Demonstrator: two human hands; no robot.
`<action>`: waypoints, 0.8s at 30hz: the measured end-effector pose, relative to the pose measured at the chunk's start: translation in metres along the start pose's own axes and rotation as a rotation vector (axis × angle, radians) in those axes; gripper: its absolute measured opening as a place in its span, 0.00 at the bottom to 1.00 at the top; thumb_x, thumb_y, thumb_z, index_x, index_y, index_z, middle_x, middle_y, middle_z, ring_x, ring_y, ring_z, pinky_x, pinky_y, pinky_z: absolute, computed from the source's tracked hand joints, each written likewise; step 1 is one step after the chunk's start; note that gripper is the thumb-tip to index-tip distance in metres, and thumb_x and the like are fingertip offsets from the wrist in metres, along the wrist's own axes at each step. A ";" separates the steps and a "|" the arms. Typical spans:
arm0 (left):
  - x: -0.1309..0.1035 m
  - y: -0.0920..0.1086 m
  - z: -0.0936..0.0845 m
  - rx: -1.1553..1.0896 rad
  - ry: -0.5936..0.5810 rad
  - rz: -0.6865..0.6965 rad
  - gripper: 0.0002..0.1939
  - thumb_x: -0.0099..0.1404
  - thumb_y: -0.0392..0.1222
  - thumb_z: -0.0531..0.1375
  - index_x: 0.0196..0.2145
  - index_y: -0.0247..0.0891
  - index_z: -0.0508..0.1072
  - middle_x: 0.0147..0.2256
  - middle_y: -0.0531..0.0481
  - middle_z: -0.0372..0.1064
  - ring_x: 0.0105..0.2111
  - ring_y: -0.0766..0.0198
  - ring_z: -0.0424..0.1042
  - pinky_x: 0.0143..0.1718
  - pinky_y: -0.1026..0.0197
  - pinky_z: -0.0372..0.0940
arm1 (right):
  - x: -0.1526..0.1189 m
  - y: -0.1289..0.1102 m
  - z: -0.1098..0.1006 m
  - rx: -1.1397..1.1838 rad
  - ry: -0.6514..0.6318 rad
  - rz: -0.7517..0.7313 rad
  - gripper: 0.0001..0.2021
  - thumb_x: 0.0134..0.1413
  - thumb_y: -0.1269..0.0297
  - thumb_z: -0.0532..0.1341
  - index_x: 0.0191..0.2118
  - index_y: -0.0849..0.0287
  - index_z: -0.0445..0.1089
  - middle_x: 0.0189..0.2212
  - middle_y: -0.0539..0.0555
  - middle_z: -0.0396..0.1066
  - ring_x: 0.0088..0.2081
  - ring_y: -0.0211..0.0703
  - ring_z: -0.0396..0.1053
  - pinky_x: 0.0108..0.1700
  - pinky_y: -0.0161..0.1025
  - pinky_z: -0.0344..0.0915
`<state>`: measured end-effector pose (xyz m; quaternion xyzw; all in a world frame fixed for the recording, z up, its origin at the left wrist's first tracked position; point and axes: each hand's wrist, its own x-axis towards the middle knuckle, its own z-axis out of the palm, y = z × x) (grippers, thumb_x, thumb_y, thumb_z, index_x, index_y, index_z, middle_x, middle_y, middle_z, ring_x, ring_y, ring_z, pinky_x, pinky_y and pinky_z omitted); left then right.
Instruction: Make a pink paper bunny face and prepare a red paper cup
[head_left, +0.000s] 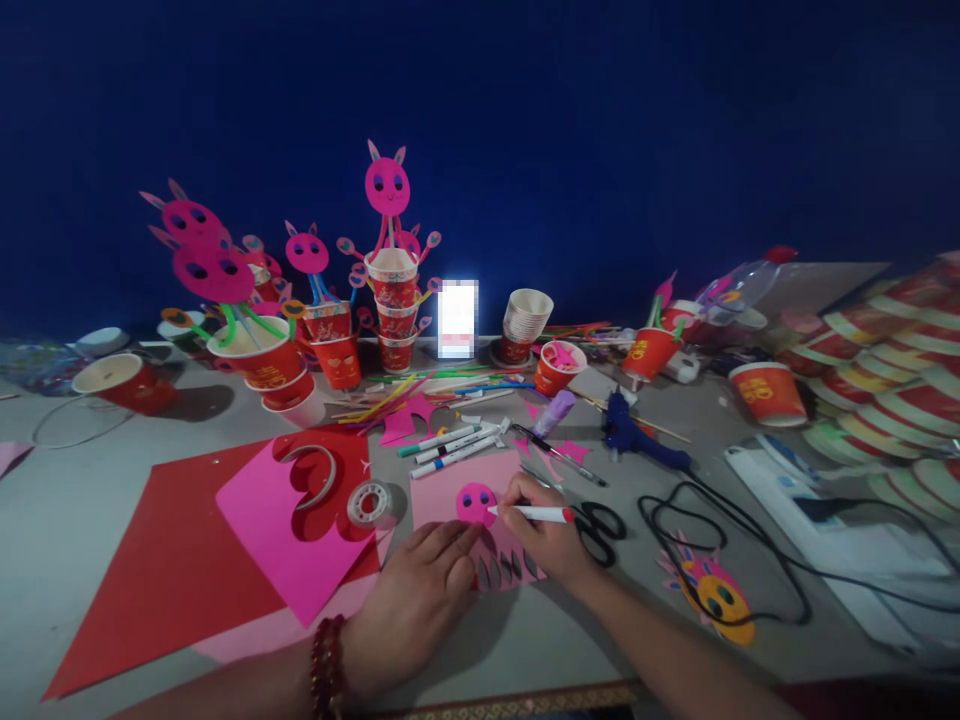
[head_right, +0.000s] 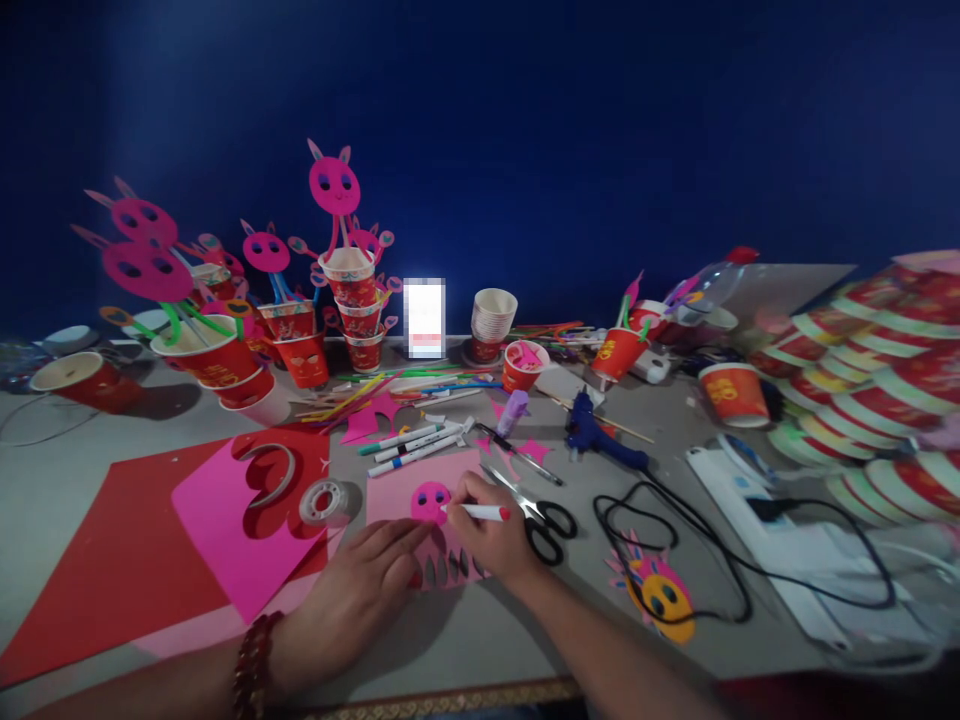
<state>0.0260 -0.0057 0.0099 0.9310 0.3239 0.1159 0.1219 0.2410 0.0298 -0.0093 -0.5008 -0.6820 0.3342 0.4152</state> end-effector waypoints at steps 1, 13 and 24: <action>0.000 0.000 0.000 -0.008 0.001 0.002 0.12 0.70 0.32 0.54 0.50 0.34 0.69 0.60 0.40 0.66 0.59 0.52 0.66 0.59 0.48 0.63 | 0.000 0.000 0.000 0.000 0.000 -0.002 0.10 0.57 0.69 0.56 0.25 0.54 0.59 0.20 0.44 0.57 0.23 0.38 0.56 0.28 0.36 0.54; 0.000 0.000 -0.003 -0.009 0.030 0.010 0.10 0.71 0.32 0.53 0.47 0.35 0.70 0.59 0.39 0.68 0.58 0.52 0.67 0.57 0.47 0.66 | 0.000 0.004 0.001 -0.017 0.000 -0.034 0.10 0.56 0.71 0.55 0.25 0.55 0.58 0.20 0.44 0.57 0.24 0.37 0.56 0.28 0.36 0.53; 0.001 0.002 -0.006 0.010 -0.037 -0.005 0.12 0.71 0.32 0.54 0.50 0.33 0.70 0.61 0.40 0.66 0.58 0.51 0.66 0.58 0.49 0.64 | 0.000 0.002 0.001 0.071 0.083 0.036 0.10 0.56 0.69 0.56 0.25 0.54 0.58 0.20 0.44 0.57 0.23 0.38 0.56 0.27 0.36 0.54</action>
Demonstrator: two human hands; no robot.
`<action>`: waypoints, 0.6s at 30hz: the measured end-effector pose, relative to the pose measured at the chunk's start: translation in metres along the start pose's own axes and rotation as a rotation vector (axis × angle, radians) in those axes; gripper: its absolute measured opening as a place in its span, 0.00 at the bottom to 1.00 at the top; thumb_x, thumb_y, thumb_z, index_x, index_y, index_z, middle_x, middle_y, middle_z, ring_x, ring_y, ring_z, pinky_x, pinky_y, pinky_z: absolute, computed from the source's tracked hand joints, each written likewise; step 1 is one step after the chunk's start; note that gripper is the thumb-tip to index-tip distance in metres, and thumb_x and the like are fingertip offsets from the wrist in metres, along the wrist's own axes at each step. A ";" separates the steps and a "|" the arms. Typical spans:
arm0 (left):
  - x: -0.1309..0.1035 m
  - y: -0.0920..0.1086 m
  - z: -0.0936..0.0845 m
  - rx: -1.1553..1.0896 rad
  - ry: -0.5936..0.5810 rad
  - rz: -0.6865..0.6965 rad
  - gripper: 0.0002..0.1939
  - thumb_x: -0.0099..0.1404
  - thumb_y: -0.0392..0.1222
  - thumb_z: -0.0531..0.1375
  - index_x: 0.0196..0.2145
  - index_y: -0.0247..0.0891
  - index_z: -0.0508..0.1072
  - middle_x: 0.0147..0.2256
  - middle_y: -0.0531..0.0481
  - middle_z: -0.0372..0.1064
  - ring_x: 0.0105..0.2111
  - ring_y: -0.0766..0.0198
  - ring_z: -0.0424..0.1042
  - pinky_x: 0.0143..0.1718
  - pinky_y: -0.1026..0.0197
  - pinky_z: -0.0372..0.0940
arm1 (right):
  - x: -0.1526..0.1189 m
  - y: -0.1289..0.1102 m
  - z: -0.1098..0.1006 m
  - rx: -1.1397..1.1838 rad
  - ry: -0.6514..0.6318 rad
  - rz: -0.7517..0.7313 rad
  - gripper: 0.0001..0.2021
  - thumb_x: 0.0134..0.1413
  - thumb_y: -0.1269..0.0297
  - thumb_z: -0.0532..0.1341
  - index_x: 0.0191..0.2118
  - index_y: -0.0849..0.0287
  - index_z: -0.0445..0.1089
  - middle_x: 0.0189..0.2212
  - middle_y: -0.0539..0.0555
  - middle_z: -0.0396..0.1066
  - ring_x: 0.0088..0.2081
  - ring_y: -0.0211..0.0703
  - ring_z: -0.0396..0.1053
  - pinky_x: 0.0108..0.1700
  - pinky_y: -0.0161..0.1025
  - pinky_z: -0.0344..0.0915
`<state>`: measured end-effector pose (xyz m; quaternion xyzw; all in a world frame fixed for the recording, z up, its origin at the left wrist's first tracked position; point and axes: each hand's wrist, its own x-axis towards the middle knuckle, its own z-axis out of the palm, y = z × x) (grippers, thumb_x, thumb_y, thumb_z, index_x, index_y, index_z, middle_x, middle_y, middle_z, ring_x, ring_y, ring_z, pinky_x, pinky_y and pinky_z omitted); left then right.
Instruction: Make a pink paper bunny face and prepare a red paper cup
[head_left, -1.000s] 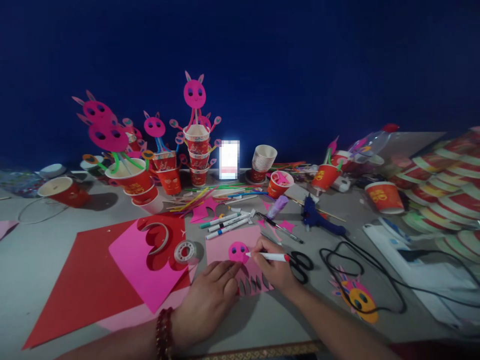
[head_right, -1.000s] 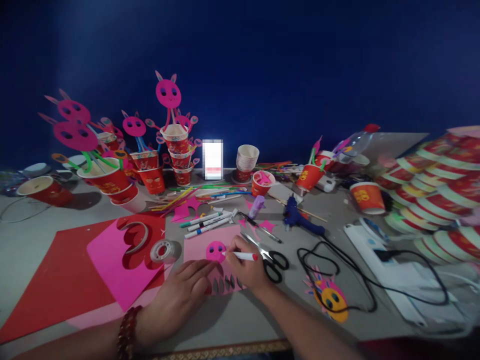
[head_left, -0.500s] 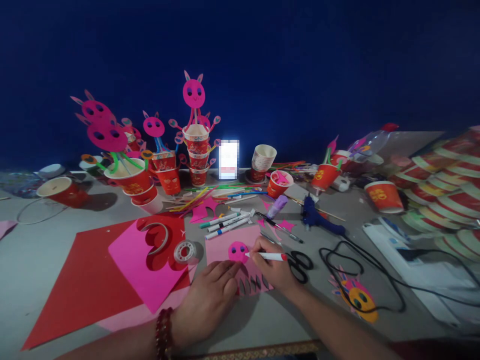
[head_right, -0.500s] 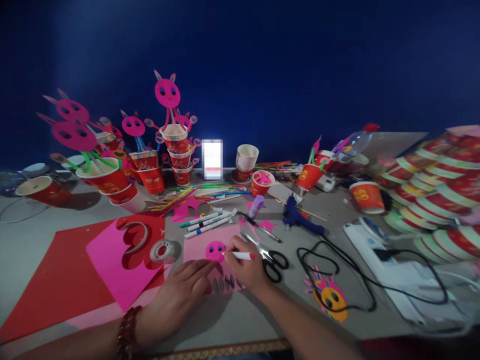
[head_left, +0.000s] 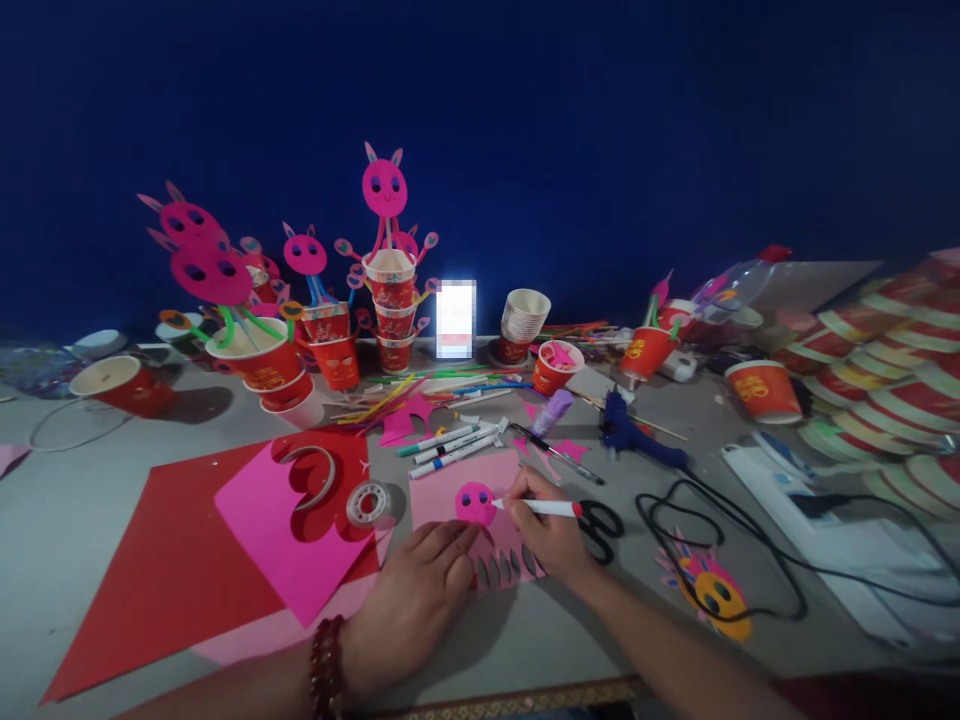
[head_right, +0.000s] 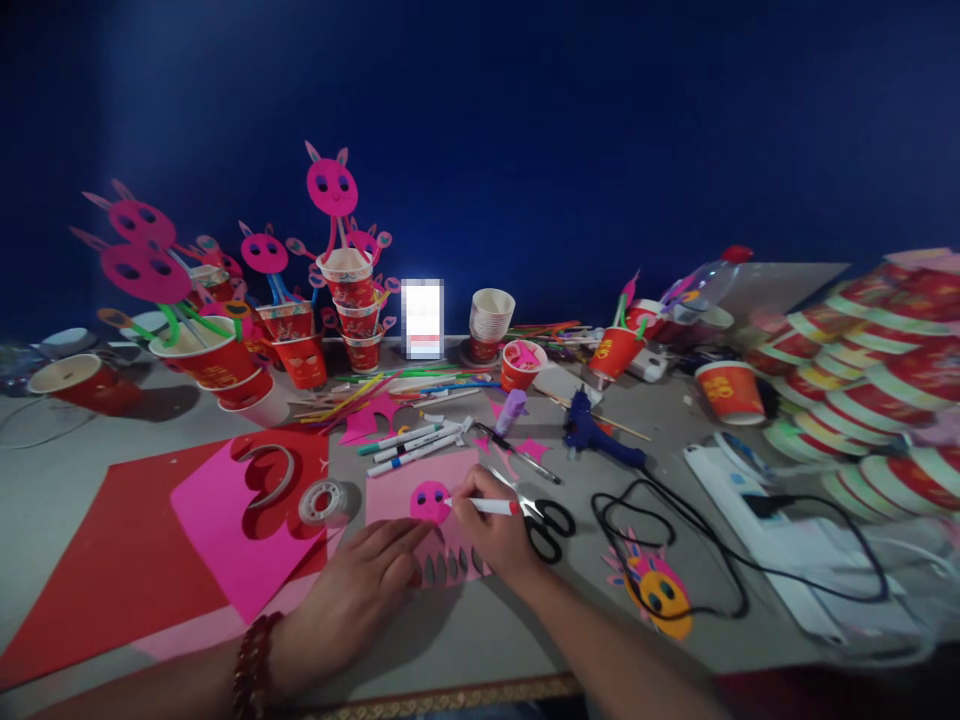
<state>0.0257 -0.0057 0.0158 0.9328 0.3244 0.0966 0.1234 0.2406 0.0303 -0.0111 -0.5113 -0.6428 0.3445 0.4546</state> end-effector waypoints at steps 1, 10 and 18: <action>0.000 0.000 0.000 0.006 -0.003 0.000 0.12 0.71 0.32 0.54 0.51 0.33 0.69 0.61 0.40 0.66 0.59 0.51 0.66 0.58 0.49 0.64 | 0.000 0.000 0.000 0.034 0.017 0.029 0.09 0.57 0.68 0.56 0.26 0.54 0.59 0.20 0.44 0.57 0.22 0.38 0.57 0.26 0.35 0.54; -0.003 0.000 0.007 0.062 0.052 0.014 0.07 0.72 0.33 0.54 0.45 0.35 0.71 0.60 0.41 0.67 0.60 0.54 0.65 0.60 0.51 0.61 | -0.004 -0.001 0.000 0.075 -0.014 -0.019 0.03 0.62 0.63 0.60 0.38 0.54 0.67 0.28 0.48 0.68 0.27 0.41 0.66 0.30 0.36 0.62; -0.006 -0.003 0.019 0.116 0.039 0.040 0.11 0.73 0.39 0.54 0.50 0.35 0.69 0.61 0.42 0.66 0.62 0.54 0.63 0.62 0.50 0.57 | -0.006 0.001 0.004 -0.032 -0.087 -0.064 0.10 0.61 0.66 0.57 0.27 0.55 0.63 0.22 0.45 0.61 0.24 0.39 0.59 0.28 0.36 0.56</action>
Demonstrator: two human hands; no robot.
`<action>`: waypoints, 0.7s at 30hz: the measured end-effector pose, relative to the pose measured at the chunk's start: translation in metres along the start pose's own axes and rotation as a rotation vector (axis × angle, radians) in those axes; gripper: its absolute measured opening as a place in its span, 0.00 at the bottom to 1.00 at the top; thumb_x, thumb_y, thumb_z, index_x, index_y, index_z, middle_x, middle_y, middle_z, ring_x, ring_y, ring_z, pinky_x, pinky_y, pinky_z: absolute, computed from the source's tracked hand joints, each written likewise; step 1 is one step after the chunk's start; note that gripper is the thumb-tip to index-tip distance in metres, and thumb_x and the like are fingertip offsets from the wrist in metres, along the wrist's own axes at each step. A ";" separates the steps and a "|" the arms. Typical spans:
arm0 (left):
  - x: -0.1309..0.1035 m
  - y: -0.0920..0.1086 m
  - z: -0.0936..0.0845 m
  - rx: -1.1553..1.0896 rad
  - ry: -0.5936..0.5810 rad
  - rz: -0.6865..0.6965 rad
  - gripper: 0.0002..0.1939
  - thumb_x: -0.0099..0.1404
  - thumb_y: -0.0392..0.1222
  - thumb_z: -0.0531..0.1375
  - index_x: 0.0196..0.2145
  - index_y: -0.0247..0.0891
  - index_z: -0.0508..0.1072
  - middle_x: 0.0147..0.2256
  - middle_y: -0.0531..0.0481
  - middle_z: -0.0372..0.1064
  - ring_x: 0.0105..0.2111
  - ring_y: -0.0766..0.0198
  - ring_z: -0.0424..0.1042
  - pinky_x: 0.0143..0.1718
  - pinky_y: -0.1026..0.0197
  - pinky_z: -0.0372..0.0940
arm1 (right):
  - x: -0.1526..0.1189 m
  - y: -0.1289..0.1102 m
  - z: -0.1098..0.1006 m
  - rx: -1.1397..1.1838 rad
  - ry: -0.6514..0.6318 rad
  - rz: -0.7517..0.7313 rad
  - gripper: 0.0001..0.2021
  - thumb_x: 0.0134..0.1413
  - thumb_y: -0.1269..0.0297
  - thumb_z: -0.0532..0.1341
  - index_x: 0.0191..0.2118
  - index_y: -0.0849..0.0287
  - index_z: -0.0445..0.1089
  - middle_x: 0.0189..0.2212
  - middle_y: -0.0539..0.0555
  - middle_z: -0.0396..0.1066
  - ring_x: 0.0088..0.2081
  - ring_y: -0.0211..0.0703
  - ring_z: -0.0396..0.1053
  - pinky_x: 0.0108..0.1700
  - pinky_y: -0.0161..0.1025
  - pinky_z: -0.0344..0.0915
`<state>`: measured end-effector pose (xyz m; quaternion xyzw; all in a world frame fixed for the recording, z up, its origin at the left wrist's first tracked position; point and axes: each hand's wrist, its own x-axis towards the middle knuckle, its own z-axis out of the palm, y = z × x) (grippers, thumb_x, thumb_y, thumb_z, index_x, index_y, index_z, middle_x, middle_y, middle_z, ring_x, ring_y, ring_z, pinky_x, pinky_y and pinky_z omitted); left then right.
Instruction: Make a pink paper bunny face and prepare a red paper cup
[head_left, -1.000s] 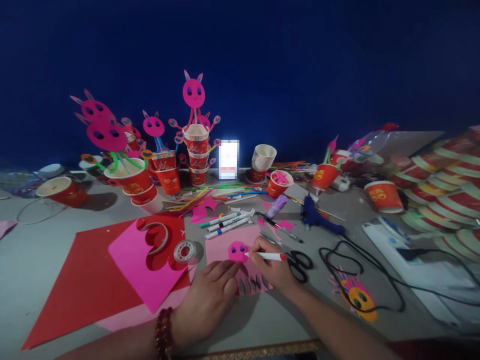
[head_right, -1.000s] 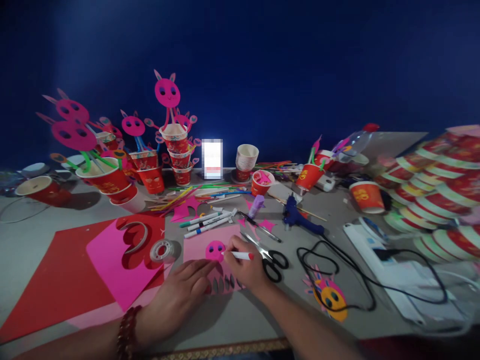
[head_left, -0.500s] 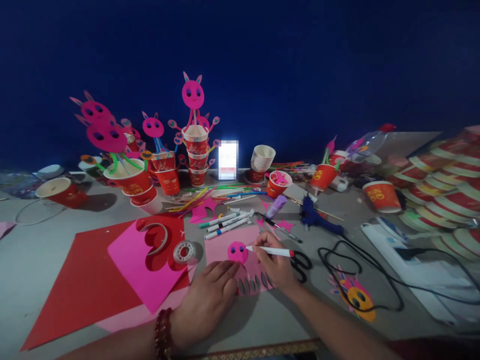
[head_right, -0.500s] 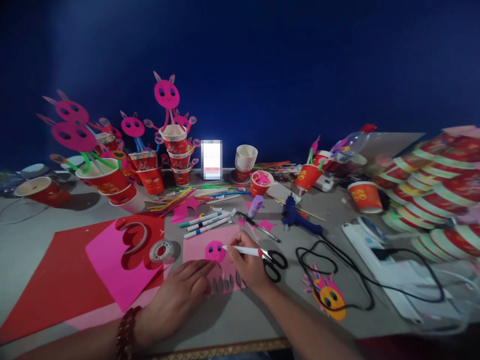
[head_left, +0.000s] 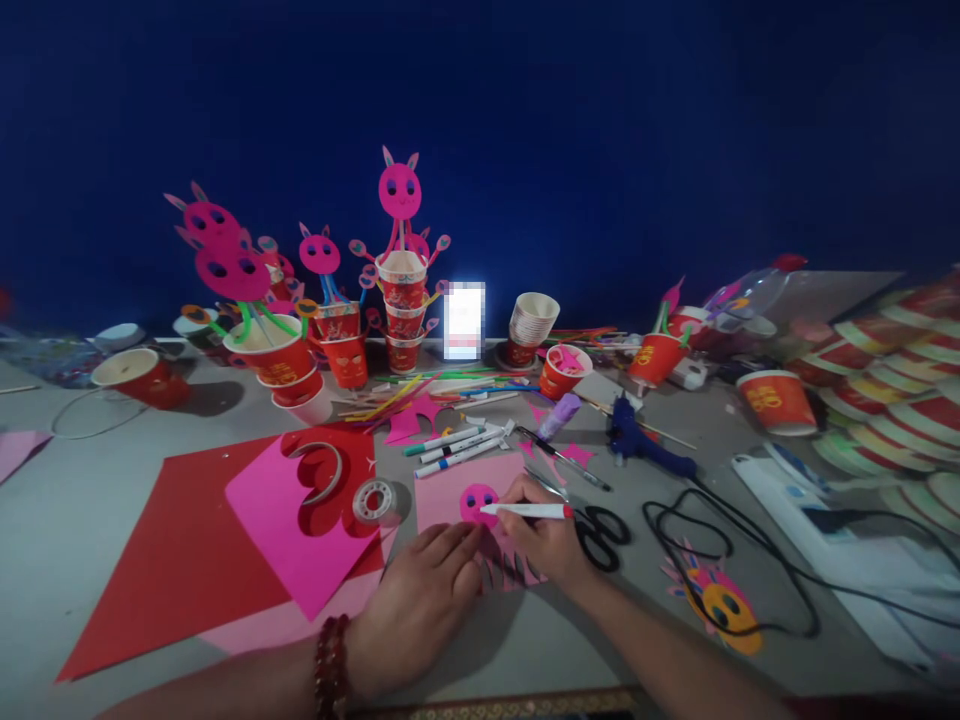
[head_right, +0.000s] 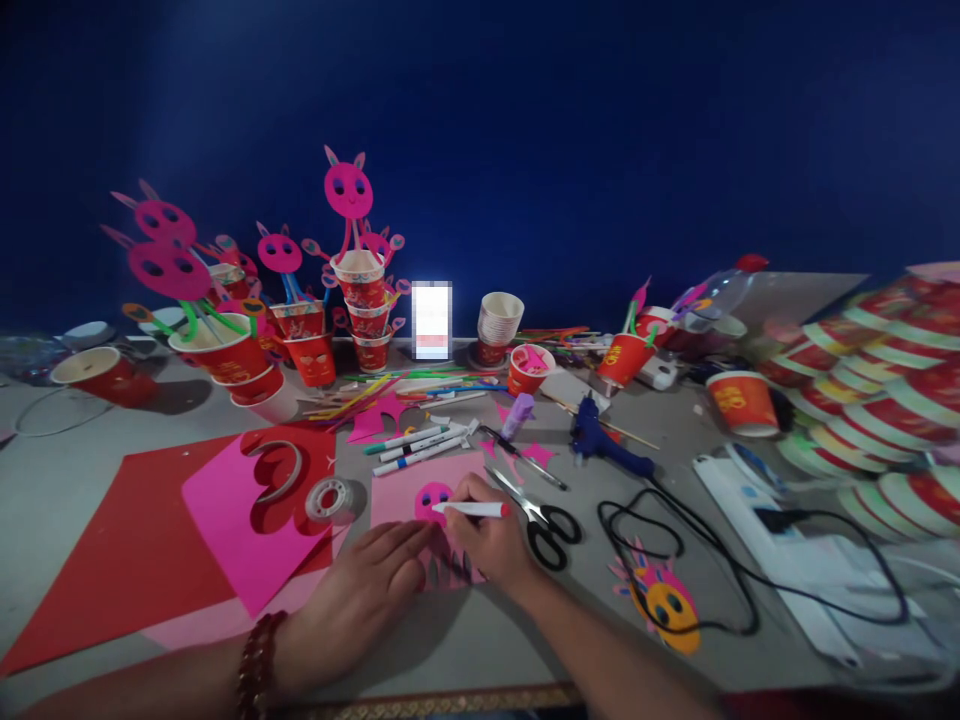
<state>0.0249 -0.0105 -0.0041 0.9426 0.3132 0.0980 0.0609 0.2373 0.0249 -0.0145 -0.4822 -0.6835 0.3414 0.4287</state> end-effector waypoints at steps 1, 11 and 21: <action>0.000 0.000 0.000 0.005 0.001 0.001 0.11 0.74 0.38 0.54 0.51 0.35 0.69 0.61 0.42 0.66 0.62 0.54 0.63 0.62 0.51 0.57 | 0.001 0.001 0.000 0.003 0.000 0.008 0.10 0.60 0.66 0.57 0.27 0.55 0.62 0.22 0.45 0.61 0.24 0.38 0.59 0.28 0.36 0.56; 0.001 0.000 -0.004 -0.005 -0.008 0.000 0.11 0.73 0.38 0.55 0.50 0.34 0.69 0.61 0.42 0.66 0.62 0.53 0.63 0.62 0.51 0.57 | 0.005 -0.006 0.000 -0.081 -0.066 0.001 0.10 0.59 0.66 0.57 0.25 0.55 0.62 0.20 0.45 0.62 0.23 0.37 0.59 0.27 0.35 0.55; 0.001 0.001 -0.003 -0.001 -0.012 -0.007 0.10 0.73 0.38 0.56 0.49 0.34 0.70 0.61 0.40 0.66 0.61 0.51 0.64 0.60 0.50 0.58 | 0.008 -0.012 -0.002 -0.150 -0.085 -0.006 0.10 0.58 0.65 0.56 0.26 0.55 0.62 0.20 0.46 0.63 0.23 0.38 0.61 0.28 0.35 0.55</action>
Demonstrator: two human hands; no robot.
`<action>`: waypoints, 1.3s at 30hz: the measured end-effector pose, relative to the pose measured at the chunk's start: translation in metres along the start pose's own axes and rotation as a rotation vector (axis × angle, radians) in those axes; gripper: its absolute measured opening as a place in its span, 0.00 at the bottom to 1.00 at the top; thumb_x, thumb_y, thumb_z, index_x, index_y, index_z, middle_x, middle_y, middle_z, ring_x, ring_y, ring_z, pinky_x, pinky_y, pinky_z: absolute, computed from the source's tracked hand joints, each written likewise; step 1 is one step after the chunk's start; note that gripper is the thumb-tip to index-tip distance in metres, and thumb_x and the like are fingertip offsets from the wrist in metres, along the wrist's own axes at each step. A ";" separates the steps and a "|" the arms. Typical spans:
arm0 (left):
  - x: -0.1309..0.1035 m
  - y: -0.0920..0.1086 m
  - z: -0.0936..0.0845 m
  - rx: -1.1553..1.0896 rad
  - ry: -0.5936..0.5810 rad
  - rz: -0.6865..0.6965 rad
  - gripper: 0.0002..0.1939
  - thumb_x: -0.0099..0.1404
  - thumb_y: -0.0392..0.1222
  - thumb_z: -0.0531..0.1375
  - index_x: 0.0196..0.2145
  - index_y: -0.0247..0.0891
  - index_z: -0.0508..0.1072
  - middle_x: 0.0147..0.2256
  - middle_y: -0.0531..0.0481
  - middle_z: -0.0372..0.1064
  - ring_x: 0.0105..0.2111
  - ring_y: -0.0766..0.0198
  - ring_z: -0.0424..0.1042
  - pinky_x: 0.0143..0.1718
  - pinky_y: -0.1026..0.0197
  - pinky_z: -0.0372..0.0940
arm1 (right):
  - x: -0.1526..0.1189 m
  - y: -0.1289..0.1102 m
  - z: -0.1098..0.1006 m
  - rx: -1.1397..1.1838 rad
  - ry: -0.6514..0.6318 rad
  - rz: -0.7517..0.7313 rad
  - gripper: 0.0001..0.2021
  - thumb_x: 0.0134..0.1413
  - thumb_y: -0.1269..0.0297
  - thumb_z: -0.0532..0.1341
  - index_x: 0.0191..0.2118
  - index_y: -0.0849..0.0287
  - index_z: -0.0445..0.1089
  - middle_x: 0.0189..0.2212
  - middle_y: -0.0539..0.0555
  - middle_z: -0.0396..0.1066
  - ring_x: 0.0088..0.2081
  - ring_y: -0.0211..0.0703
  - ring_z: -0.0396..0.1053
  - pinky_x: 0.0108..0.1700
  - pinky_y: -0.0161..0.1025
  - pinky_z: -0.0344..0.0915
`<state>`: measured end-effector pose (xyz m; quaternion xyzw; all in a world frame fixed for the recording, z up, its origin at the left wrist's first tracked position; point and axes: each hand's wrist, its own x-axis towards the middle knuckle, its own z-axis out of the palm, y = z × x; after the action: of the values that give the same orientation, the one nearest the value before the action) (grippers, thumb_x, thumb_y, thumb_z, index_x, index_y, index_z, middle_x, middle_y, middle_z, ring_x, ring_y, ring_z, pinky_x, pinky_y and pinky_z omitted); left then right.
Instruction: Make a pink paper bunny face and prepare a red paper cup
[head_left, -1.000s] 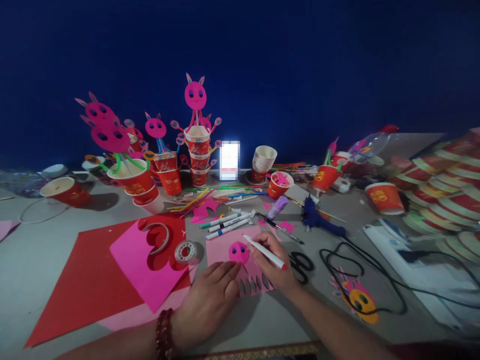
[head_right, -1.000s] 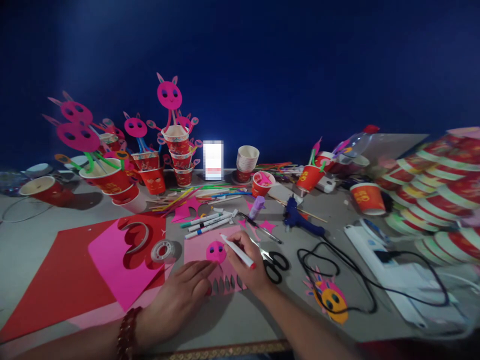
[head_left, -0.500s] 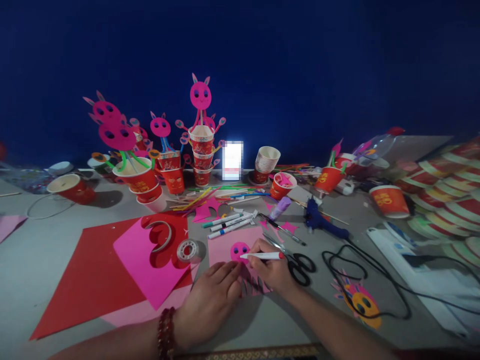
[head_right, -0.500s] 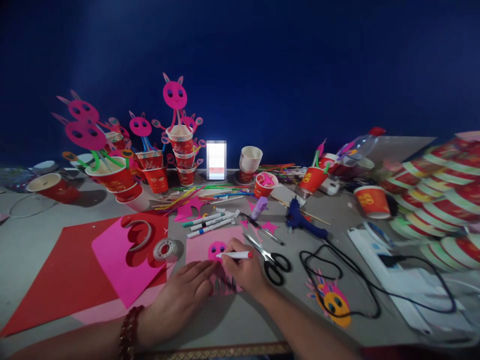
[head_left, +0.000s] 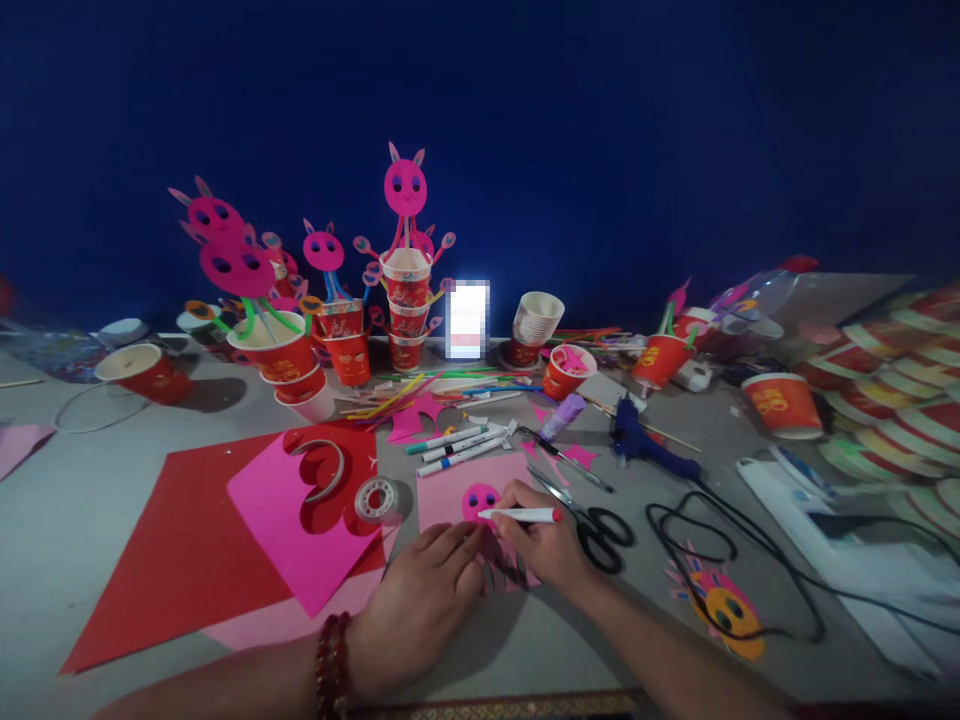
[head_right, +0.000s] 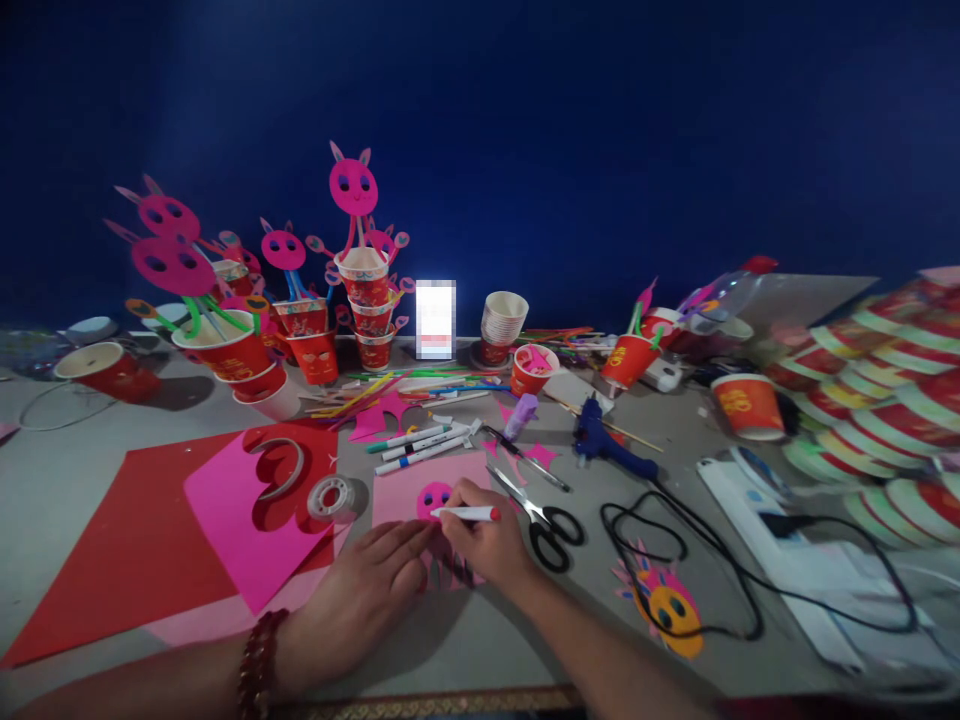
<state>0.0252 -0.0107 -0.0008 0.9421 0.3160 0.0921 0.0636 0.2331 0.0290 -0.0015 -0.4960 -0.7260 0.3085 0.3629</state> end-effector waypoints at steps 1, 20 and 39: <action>0.000 0.000 0.000 -0.002 0.001 0.001 0.09 0.73 0.38 0.55 0.49 0.34 0.70 0.61 0.41 0.66 0.61 0.51 0.64 0.60 0.50 0.58 | 0.000 0.000 0.000 -0.005 -0.002 0.002 0.10 0.58 0.66 0.56 0.25 0.55 0.62 0.20 0.46 0.63 0.23 0.39 0.61 0.28 0.35 0.55; 0.000 0.000 0.001 -0.010 0.009 0.003 0.09 0.73 0.39 0.55 0.48 0.34 0.70 0.60 0.40 0.66 0.62 0.53 0.63 0.60 0.50 0.59 | -0.004 0.008 0.005 0.085 0.053 0.012 0.11 0.61 0.65 0.56 0.26 0.54 0.63 0.22 0.47 0.65 0.25 0.40 0.63 0.29 0.36 0.59; 0.001 0.001 -0.001 0.007 0.004 -0.007 0.08 0.72 0.38 0.56 0.46 0.34 0.70 0.59 0.39 0.68 0.60 0.51 0.66 0.59 0.49 0.61 | -0.001 -0.001 0.001 -0.033 -0.026 0.006 0.10 0.60 0.62 0.57 0.27 0.55 0.64 0.21 0.45 0.64 0.24 0.39 0.62 0.28 0.35 0.57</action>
<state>0.0264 -0.0105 0.0008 0.9411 0.3196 0.0927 0.0602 0.2318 0.0276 -0.0011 -0.5001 -0.7342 0.3038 0.3442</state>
